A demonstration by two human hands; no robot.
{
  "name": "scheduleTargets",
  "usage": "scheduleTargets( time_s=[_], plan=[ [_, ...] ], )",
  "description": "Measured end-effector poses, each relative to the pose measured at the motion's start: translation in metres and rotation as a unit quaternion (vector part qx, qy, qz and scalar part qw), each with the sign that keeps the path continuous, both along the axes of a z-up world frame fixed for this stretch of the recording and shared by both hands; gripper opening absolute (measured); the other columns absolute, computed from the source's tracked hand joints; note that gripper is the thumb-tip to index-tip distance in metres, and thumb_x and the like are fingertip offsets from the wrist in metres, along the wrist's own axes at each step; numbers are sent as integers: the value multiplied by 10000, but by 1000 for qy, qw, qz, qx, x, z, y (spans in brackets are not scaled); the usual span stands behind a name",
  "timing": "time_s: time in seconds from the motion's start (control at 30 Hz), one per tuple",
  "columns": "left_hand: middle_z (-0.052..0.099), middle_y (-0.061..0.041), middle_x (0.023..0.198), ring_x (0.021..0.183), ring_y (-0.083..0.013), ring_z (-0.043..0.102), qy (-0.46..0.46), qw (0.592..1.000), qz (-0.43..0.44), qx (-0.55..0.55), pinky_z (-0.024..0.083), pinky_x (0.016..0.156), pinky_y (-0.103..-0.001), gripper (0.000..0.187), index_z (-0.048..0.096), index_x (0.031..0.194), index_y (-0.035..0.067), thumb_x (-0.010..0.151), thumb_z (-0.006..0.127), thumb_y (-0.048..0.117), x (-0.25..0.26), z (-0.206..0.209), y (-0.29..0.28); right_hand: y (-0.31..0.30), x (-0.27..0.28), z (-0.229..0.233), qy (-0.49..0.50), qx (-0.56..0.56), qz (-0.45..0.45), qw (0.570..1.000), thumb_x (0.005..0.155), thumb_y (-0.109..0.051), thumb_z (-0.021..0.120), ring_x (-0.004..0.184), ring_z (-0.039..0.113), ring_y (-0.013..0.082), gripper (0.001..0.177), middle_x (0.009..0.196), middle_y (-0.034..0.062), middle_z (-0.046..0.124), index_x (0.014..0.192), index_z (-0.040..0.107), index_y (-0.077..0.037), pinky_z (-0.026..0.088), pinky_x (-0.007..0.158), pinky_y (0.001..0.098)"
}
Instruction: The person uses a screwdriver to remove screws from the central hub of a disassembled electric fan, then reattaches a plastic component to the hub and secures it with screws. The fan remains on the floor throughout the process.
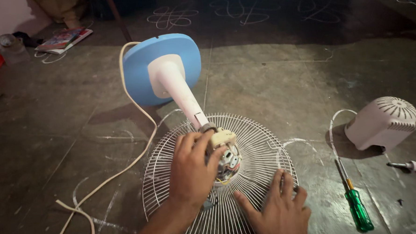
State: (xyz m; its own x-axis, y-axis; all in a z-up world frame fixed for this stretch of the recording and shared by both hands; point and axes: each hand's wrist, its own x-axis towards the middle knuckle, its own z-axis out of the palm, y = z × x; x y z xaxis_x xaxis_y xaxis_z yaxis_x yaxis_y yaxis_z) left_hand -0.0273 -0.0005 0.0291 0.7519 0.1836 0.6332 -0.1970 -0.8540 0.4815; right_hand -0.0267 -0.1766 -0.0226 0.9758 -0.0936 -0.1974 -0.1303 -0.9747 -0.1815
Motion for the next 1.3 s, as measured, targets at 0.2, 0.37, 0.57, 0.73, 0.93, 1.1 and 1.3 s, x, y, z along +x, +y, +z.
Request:
scheduleTargets(
  time_s=[0.2, 0.37, 0.57, 0.73, 0.93, 1.1, 1.3],
  plan=[
    [693, -160, 1048, 952, -334, 661, -30, 999, -17, -31, 518, 846, -440, 400, 691, 1195, -21, 854, 767, 174, -6, -1, -4, -112, 24, 6, 49, 225, 293, 928, 766, -527, 824, 1432, 375, 257, 1025, 1645, 84, 344, 1593, 316, -198, 392, 1138, 467],
    [718, -155, 953, 890, -325, 655, -31, 999, 0, -13, 520, 801, -443, 377, 703, 1171, -28, 846, 770, 150, -2, -8, -7, -245, 52, -33, 171, 255, 126, 943, 826, -464, 772, 1153, 694, 222, 644, 1211, 78, 735, 1411, 621, -241, 614, 1014, 404],
    [725, -144, 913, 837, -312, 663, -21, 999, -9, -24, 527, 765, -432, 355, 731, 1134, -8, 822, 791, 150, 1, -6, -1, -410, 113, -85, 10, 184, -125, 975, 912, -324, 744, 1079, 788, 341, 545, 1223, 163, 813, 1424, 661, -154, 644, 930, 523],
    [731, -127, 928, 843, -293, 681, 17, 999, -12, -42, 534, 756, -415, 435, 727, 1181, 22, 802, 818, 216, -1, 1, 3, -435, 140, -129, 4, 173, -173, 970, 881, -227, 789, 938, 744, 299, 510, 1106, 129, 812, 1384, 710, -196, 644, 808, 481],
    [731, -118, 983, 886, -273, 698, 71, 994, -15, -83, 547, 787, -401, 488, 714, 1221, 53, 789, 822, 254, 0, 1, 5, -418, 153, -130, 77, 84, -78, 990, 832, -246, 838, 885, 744, 225, 498, 1039, 15, 859, 1320, 746, -287, 650, 776, 398],
    [737, -148, 1068, 963, -304, 700, 36, 995, -40, -80, 545, 825, -411, 525, 710, 1227, 47, 761, 833, 254, -1, 0, 10, -379, 157, -130, 107, -79, -51, 990, 864, -411, 758, 930, 804, 170, 355, 1089, -64, 844, 1202, 852, -357, 683, 858, 337],
    [745, -146, 1052, 967, -313, 698, 60, 992, -31, -106, 539, 823, -410, 410, 733, 1203, 67, 861, 776, 290, -1, 3, 12, -364, 160, -122, 82, -111, -40, 990, 809, -430, 822, 1033, 786, 193, 323, 1081, -10, 828, 1089, 871, -278, 650, 910, 328]
  ],
)
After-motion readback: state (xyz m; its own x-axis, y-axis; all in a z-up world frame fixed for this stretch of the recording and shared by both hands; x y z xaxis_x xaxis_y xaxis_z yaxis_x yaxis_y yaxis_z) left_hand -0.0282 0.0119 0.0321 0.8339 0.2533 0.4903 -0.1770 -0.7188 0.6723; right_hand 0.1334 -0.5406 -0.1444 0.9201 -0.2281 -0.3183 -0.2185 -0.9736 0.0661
